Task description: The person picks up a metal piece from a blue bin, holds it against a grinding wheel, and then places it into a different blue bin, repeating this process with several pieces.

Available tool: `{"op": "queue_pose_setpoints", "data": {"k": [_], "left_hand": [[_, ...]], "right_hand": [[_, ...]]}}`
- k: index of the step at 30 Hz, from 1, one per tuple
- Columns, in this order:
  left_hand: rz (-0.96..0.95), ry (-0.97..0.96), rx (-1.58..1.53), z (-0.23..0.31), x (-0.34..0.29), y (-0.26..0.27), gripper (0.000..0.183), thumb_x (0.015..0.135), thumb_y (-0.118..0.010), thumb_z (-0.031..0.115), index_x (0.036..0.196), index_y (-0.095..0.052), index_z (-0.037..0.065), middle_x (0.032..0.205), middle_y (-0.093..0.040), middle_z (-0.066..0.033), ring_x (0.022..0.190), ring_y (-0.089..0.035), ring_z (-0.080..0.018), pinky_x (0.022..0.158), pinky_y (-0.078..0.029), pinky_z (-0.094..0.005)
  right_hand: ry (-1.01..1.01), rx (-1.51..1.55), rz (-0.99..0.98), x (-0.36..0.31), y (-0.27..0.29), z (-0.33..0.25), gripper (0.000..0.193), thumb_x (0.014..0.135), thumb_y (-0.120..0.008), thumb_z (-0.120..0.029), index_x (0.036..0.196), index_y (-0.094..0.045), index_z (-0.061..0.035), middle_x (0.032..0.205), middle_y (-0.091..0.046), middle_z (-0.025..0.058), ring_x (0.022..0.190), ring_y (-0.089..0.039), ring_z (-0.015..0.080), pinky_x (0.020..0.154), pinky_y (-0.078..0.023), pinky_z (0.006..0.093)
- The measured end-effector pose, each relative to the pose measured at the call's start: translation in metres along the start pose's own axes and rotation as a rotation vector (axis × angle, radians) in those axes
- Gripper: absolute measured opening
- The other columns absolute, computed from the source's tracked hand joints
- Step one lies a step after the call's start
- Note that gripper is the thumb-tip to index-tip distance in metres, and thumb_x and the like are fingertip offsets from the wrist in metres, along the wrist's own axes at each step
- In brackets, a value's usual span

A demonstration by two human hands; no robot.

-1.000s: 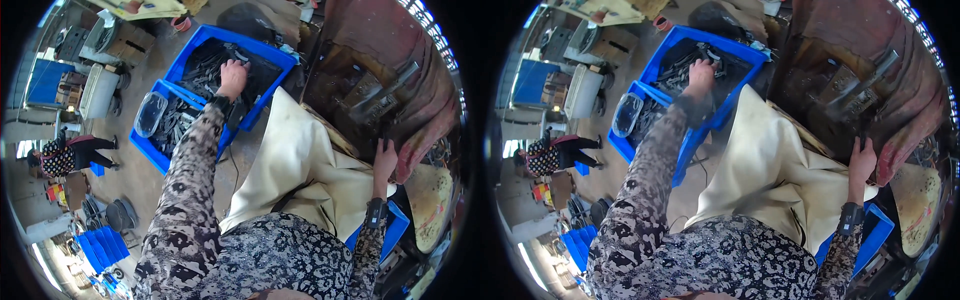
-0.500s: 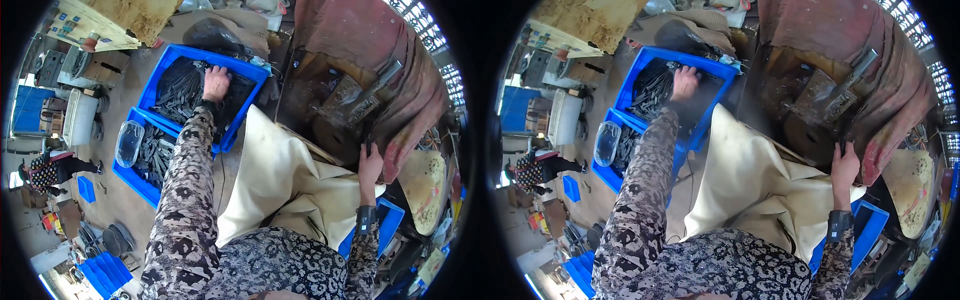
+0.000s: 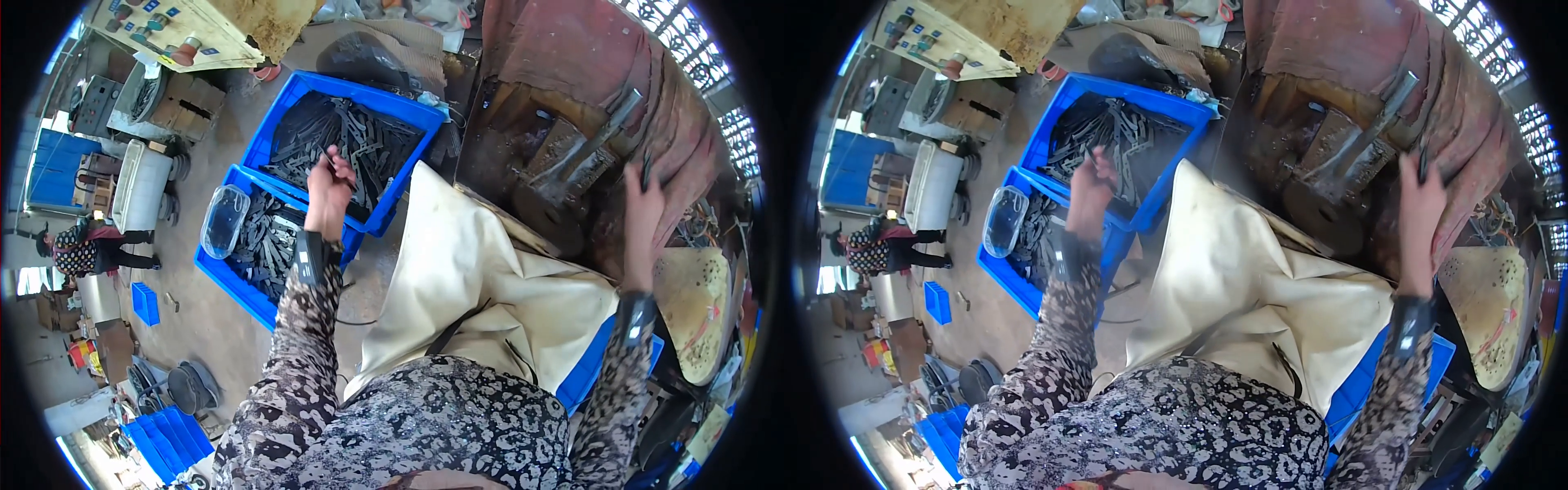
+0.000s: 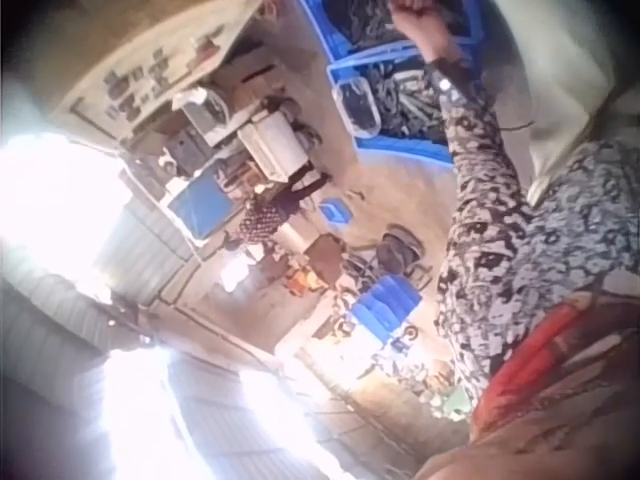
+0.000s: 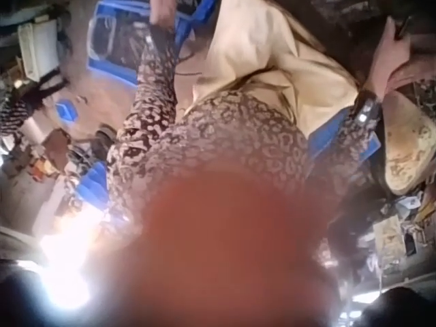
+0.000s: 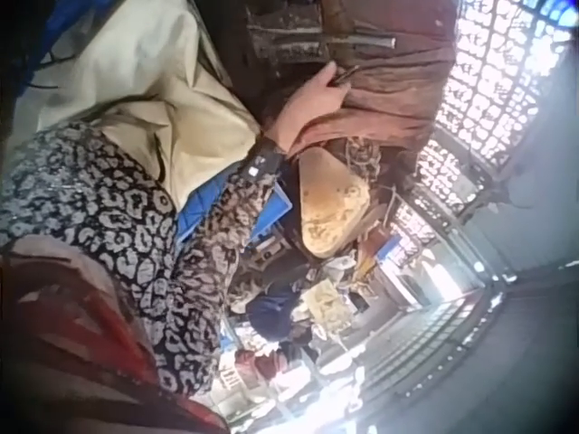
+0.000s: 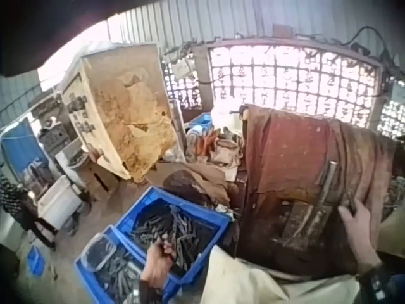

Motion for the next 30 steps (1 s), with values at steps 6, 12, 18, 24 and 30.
{"op": "queue_pose_setpoints", "data": {"k": [6, 12, 18, 24, 30], "left_hand": [[0.036, 0.066, -0.041, -0.047, -0.047, -0.020, 0.022, 0.099, -0.045, 0.022, 0.094, -0.058, 0.005, 0.074, -0.056, -0.0043, 0.063, -0.054, -0.0139, 0.055, -0.047, -0.0241], [0.201, 0.099, -0.060, -0.084, -0.112, -0.074, 0.014, 0.095, -0.048, 0.010, 0.105, -0.053, 0.001, 0.078, -0.057, -0.0060, 0.063, -0.055, -0.0157, 0.058, -0.049, -0.0260], [-0.087, 0.175, 0.290, -0.076, -0.095, -0.035, 0.020, 0.090, -0.047, -0.002, 0.110, -0.050, -0.001, 0.083, -0.056, -0.0065, 0.068, -0.056, -0.0160, 0.059, -0.049, -0.0283], [0.005, -0.004, 0.280, -0.093, -0.110, -0.078, 0.017, 0.088, -0.046, -0.002, 0.102, -0.055, 0.002, 0.093, -0.060, -0.0115, 0.084, -0.061, -0.0186, 0.071, -0.051, -0.0287], [-0.422, -0.097, 0.686, -0.137, -0.099, -0.116, 0.050, 0.087, -0.049, 0.003, 0.136, -0.047, 0.010, 0.099, -0.066, -0.0058, 0.082, -0.062, -0.0132, 0.064, -0.049, -0.0263]], "right_hand": [[0.096, -0.245, 0.018, 0.100, -0.007, -0.064, 0.057, 0.088, -0.056, -0.051, 0.114, -0.060, -0.0008, 0.099, -0.065, 0.0242, 0.097, -0.061, 0.0397, 0.083, -0.046, 0.0437], [0.109, -0.511, -0.075, 0.111, -0.030, -0.066, 0.060, 0.090, -0.049, -0.056, 0.117, -0.060, -0.0033, 0.104, -0.063, 0.0258, 0.101, -0.058, 0.0427, 0.084, -0.046, 0.0480], [0.099, -0.507, 0.045, 0.120, -0.021, -0.056, 0.057, 0.091, -0.047, -0.054, 0.117, -0.059, -0.0040, 0.102, -0.063, 0.0259, 0.099, -0.058, 0.0430, 0.084, -0.045, 0.0489], [0.223, -0.536, -0.024, 0.158, -0.029, -0.010, 0.052, 0.092, -0.046, -0.051, 0.117, -0.059, -0.0066, 0.103, -0.063, 0.0258, 0.099, -0.059, 0.0423, 0.082, -0.047, 0.0493], [0.328, -0.350, 0.004, 0.149, -0.029, 0.014, 0.051, 0.095, -0.050, -0.041, 0.115, -0.058, 0.0052, 0.110, -0.061, 0.0278, 0.100, -0.059, 0.0413, 0.086, -0.046, 0.0431]]}}
Point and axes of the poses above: each hand's wrist, its own x-axis towards the middle knuckle, its own y-axis out of the back of the hand, z = x × y, the point moved 3 cm from there along x, towards the middle knuckle
